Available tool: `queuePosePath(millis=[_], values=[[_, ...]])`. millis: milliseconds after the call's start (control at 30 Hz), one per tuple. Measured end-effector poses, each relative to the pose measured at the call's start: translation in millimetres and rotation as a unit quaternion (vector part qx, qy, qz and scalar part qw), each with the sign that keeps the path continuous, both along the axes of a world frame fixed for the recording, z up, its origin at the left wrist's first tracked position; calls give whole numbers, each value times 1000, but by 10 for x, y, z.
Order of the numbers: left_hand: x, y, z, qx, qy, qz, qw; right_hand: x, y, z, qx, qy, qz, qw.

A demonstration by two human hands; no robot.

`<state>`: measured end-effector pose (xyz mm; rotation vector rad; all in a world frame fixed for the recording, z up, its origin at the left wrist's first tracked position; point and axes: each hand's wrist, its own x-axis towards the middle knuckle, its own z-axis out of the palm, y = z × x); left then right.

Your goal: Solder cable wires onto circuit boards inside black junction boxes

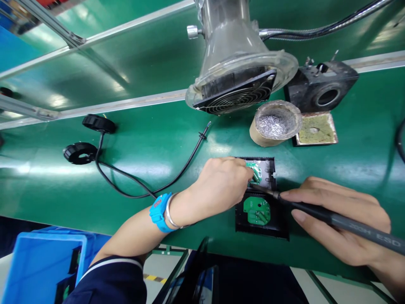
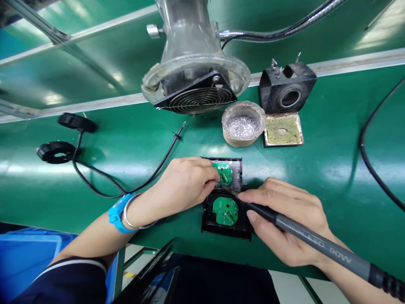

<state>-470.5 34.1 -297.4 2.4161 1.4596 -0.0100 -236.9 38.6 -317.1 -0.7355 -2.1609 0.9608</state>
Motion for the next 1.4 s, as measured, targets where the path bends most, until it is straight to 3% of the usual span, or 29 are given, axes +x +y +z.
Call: queuePosePath(millis=[267, 733, 967, 1200, 1400], values=[[57, 17, -14, -21, -11, 51, 998, -65, 8, 37, 34, 7, 10, 999], [59, 30, -1, -36, -22, 57, 998, -76, -7, 14, 116, 0, 26, 993], [53, 27, -10, -37, -23, 54, 998, -18, 26, 82, 60, 30, 5, 998], [53, 35, -4, -36, -27, 52, 998, 67, 205, 91, -13, 27, 76, 997], [48, 38, -1, -35, -25, 47, 998, 91, 380, 50, -27, -15, 134, 990]])
